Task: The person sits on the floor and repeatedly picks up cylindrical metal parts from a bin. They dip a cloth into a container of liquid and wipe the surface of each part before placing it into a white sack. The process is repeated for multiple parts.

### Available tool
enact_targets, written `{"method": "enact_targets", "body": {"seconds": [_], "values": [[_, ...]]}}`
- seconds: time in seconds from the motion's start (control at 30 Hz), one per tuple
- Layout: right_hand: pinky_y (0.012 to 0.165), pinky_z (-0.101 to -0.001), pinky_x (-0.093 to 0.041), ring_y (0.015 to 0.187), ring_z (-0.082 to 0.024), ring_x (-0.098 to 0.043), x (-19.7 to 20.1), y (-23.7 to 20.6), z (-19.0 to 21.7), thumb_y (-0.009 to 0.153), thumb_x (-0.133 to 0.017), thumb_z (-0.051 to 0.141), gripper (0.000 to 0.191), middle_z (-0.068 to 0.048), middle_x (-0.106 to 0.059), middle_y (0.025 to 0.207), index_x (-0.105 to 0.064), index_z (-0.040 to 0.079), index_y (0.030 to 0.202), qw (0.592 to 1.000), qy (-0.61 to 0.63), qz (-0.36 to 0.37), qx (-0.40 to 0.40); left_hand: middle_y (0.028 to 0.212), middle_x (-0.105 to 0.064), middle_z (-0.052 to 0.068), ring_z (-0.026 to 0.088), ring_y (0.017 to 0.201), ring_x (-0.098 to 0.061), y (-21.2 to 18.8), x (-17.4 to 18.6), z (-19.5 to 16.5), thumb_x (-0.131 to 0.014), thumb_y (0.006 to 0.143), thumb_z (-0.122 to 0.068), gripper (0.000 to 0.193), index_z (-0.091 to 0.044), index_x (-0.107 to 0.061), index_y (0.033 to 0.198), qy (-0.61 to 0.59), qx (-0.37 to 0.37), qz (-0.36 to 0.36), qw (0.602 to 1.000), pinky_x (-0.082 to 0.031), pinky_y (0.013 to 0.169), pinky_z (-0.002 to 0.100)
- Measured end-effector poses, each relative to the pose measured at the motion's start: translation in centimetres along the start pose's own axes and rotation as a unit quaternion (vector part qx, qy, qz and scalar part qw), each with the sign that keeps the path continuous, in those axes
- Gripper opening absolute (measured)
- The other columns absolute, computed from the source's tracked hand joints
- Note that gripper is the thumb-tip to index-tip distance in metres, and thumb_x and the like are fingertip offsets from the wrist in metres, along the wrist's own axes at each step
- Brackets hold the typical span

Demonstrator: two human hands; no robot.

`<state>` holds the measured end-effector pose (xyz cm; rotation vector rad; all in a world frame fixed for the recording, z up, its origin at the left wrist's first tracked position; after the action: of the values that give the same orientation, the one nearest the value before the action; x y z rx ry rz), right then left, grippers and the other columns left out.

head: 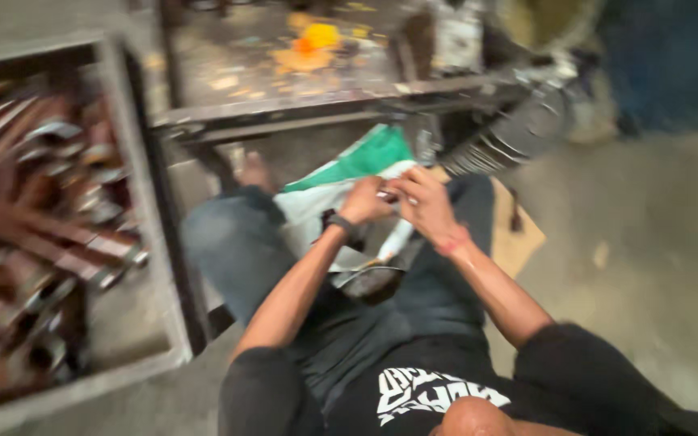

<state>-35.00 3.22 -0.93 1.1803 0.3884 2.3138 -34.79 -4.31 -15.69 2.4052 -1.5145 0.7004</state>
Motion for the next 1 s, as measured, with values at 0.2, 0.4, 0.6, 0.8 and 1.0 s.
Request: {"method": "enact_targets", "body": {"seconds": [0.2, 0.4, 0.6, 0.8, 1.0], "values": [[0.062, -0.0307, -0.040, 0.070, -0.024, -0.049, 1.0, 0.1, 0.3, 0.066, -0.056, -0.004, 0.014, -0.008, -0.048, 0.071, -0.055, 0.004, 0.077, 0.998, -0.023, -0.058, -0.019, 0.070, -0.057, 0.017, 0.030, 0.066, -0.056, -1.3, 1.9, -1.8, -0.066, 0.048, -0.015, 0.031, -0.001, -0.055, 0.073, 0.021, 0.003, -0.031, 0.999, -0.043, 0.057, 0.036], [0.062, -0.0304, -0.042, 0.069, -0.023, -0.051, 2.1, -1.3, 2.3, 0.058, -0.055, -0.008, 0.027, -0.008, -0.051, 0.074, -0.056, 0.002, 0.083, 0.989, -0.062, -0.105, 0.085, 0.057, -0.050, 0.000, 0.008, 0.045, -0.044, -2.8, -0.1, -3.5, -0.061, 0.051, -0.008, 0.022, -0.004, -0.055, 0.072, -0.245, 0.097, 0.143, 0.954, -0.032, 0.038, 0.023], [0.059, -0.0297, -0.042, 0.068, -0.023, -0.052, 3.1, -3.2, 1.6, 0.057, -0.059, -0.008, 0.028, -0.008, -0.052, 0.076, -0.056, 0.001, 0.083, 0.979, -0.070, -0.116, 0.155, 0.056, -0.046, -0.004, 0.003, 0.042, -0.037, -4.1, 1.2, -6.6, -0.066, 0.054, -0.006, 0.024, -0.006, -0.054, 0.074, -0.415, 0.090, 0.212, 0.880, -0.023, 0.033, 0.016], [0.053, -0.0241, -0.041, 0.064, -0.016, -0.052, 5.0, -4.0, -1.9, 0.064, -0.055, -0.013, 0.022, -0.007, -0.052, 0.073, -0.059, 0.001, 0.080, 0.985, -0.004, -0.166, -0.048, 0.061, -0.045, 0.000, 0.003, 0.042, -0.041, -4.1, 2.8, -7.4, -0.067, 0.060, -0.014, 0.038, -0.008, -0.041, 0.087, -0.405, 0.093, 0.190, 0.889, -0.026, 0.030, 0.015], [0.055, -0.0251, -0.042, 0.066, -0.018, -0.052, 6.2, -2.5, 1.9, 0.064, -0.058, -0.011, 0.020, -0.007, -0.051, 0.073, -0.057, 0.002, 0.079, 0.985, -0.002, -0.172, 0.033, 0.070, -0.049, 0.002, 0.006, 0.049, -0.052, -3.7, 2.5, -7.2, -0.053, 0.075, -0.027, 0.028, -0.007, -0.036, 0.086, -0.478, 0.097, 0.141, 0.861, -0.033, 0.030, 0.018]]}}
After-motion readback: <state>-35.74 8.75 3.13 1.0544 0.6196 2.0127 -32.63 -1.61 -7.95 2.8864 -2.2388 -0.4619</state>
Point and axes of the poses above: each hand's wrist, its own y-axis towards the middle knuckle, its own x-axis out of the back of the hand, z = x × y, the point moved 9 cm from there along y, towards the middle knuckle
